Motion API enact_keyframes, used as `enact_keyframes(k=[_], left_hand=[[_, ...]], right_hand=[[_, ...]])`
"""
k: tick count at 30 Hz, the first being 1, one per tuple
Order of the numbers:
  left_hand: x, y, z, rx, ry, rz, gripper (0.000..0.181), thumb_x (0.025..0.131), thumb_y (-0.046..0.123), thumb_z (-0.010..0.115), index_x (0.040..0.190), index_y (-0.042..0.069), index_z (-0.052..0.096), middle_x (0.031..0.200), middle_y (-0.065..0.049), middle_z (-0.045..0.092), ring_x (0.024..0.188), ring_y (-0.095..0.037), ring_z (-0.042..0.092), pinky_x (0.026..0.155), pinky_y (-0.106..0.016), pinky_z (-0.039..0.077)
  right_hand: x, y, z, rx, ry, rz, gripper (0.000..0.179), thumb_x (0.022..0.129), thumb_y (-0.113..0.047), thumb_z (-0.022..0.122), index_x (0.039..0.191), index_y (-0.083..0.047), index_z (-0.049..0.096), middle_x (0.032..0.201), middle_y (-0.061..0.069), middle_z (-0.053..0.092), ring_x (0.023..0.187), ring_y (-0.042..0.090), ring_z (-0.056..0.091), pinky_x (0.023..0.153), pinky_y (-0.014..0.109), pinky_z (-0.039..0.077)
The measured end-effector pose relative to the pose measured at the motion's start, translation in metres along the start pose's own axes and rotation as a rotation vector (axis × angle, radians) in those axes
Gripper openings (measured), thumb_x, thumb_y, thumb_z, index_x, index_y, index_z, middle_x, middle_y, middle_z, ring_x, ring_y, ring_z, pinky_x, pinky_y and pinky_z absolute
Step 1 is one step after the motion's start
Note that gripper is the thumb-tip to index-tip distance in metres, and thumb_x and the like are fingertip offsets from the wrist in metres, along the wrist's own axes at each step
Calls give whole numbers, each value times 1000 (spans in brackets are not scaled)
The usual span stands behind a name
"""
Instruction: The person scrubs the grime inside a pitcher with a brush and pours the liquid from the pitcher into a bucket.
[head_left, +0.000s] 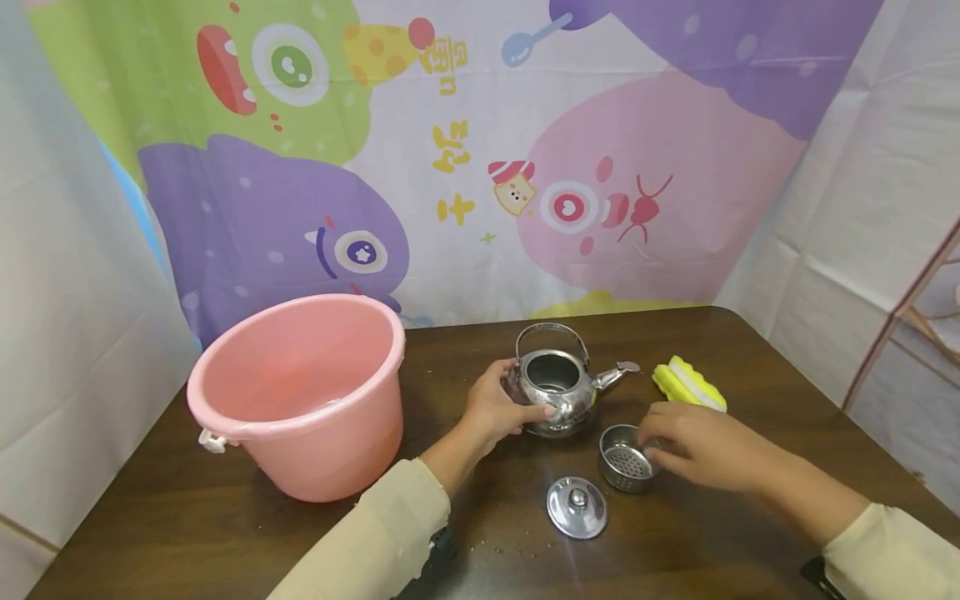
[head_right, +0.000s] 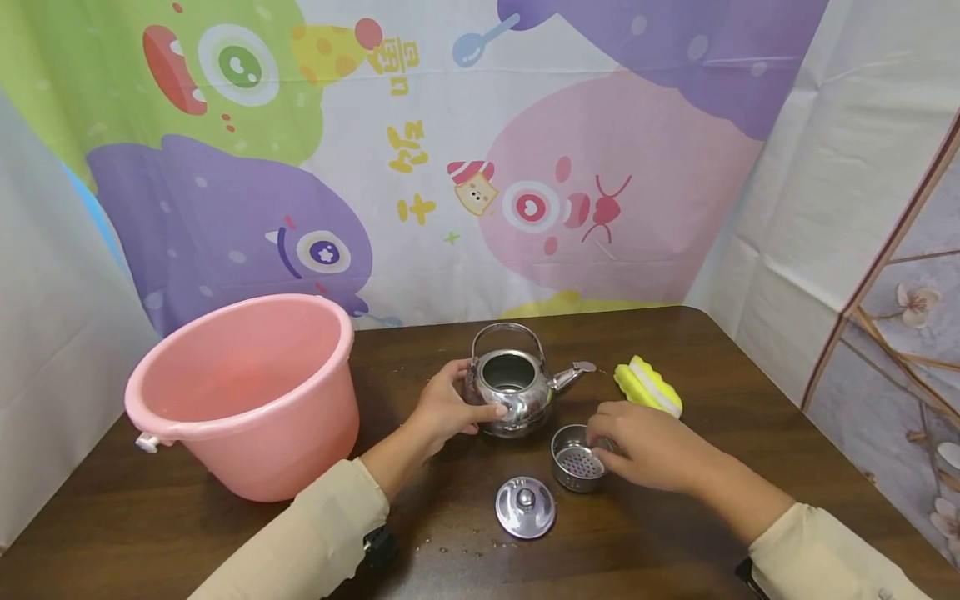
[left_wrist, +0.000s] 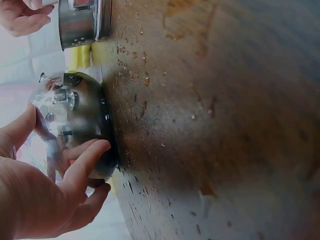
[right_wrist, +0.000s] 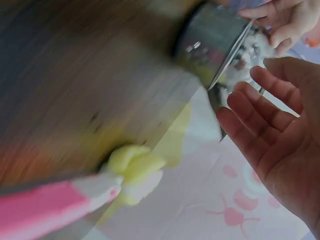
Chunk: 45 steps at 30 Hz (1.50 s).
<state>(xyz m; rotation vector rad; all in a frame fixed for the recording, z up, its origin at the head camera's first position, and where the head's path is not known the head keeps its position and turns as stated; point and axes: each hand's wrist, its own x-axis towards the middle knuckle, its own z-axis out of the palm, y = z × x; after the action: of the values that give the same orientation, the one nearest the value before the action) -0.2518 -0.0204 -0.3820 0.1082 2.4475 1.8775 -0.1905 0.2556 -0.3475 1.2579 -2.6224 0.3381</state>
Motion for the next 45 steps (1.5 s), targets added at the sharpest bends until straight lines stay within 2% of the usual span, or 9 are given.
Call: enact_keyframes(k=[4,7,14,20,22,27,31,37,45], left_hand=[[0,0,0,0,2,0,85,63,7,92,137,7,50,128,-15,52,83,-26,59,53,-38,58],[1,0,0,1,1,-1,85,64,7,92,137,7,50,128,-15,52,82,-25,59,53,-38,58],[1,1,-1,-6,0,-3,85,63,7,93,137,7,50,128,-15,52,81,-26,59,53,-39,58],[0,1,-2,-16,-7,2,84,63,6,92,136,7,50,127,-13,52,85,-26,58,52,-39,58],[0,1,-2,-14,-8,3,84,63,6,92,136,7,50,126,-13,52,85,-26,58,52,-38,58],[0,2,-1,-8,-8,1,84,63,6,92,136,7,50,126,-13,52,86,-26,58,52,-38,58],[0,2,-1,-3,-3,0,85,63,6,93,136,7,50,127,-13,53,87,-27,59,53,-38,58],[-1,2,-1,-3,-1,-5,84,63,6,92,136,7,50,127,-13,53,88,-27,58,53,-39,58],[-1,2,-1,5,2,-12,84,63,7,92,136,7,50,128,-13,52,86,-27,58,54,-39,59]], right_hand=[[-13,12,-2,-124,51,-23,28,73,-1,79,90,-20,67,91,-13,57,81,4,55,63,30,54],[-24,22,-3,-196,61,-27,37,65,6,78,89,-20,65,89,-11,56,76,7,54,58,30,52],[-44,42,-7,-327,-37,-14,40,61,11,81,80,-18,63,85,-4,52,67,9,49,45,27,46],[-58,58,-8,-414,-80,-70,54,44,19,85,83,-16,70,106,12,59,83,24,57,51,31,49],[-62,63,-7,-434,-118,-79,53,44,16,87,83,-16,72,111,13,58,85,24,56,52,31,48],[-70,73,-5,-437,-120,-150,39,48,4,87,70,-24,69,109,5,55,79,17,50,49,28,43],[-70,79,-2,-390,-61,-236,42,47,3,84,61,-28,59,106,4,55,74,15,50,47,25,43],[-68,76,4,-345,6,-293,42,47,7,81,69,-22,60,101,7,57,78,20,56,52,30,52],[-62,73,5,-348,82,-287,43,48,10,75,74,-19,57,95,3,57,78,18,54,53,30,51]])
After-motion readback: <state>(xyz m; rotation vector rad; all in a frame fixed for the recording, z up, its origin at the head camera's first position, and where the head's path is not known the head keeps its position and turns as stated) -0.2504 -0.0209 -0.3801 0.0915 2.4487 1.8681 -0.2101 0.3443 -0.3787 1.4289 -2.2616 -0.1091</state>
